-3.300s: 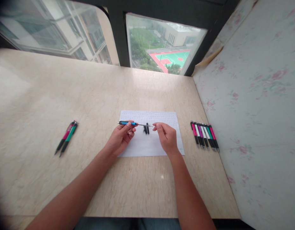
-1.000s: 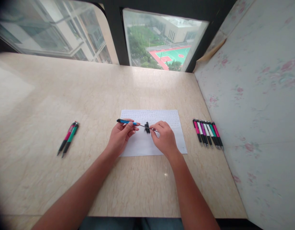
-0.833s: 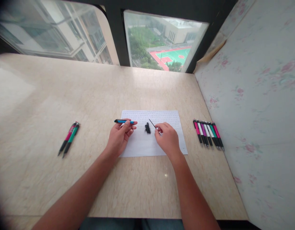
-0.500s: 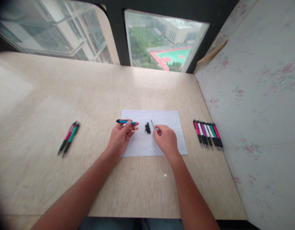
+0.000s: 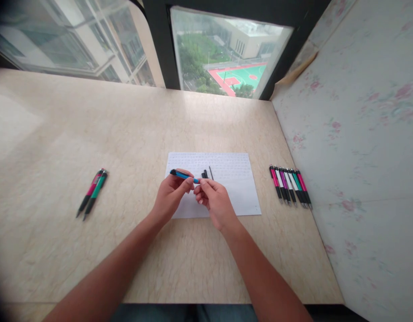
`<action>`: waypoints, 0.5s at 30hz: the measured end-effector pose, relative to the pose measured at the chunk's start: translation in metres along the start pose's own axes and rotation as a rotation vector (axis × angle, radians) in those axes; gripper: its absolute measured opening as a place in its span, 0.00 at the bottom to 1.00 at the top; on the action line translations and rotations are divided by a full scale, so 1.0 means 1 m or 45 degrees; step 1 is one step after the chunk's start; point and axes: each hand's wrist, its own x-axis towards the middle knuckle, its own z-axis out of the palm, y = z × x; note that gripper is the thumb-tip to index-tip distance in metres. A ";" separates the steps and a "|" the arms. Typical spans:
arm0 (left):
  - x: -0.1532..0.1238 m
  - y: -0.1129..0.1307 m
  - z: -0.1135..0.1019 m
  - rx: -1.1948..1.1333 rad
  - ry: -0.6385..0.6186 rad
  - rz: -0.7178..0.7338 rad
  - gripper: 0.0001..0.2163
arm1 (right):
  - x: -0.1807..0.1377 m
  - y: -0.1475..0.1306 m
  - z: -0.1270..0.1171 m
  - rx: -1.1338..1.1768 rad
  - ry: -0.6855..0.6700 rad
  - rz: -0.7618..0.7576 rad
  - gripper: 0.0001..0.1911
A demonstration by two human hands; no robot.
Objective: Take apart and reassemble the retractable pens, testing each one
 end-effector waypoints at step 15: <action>0.004 0.000 -0.004 0.036 0.134 -0.031 0.11 | 0.015 -0.017 -0.037 -0.768 0.394 -0.503 0.11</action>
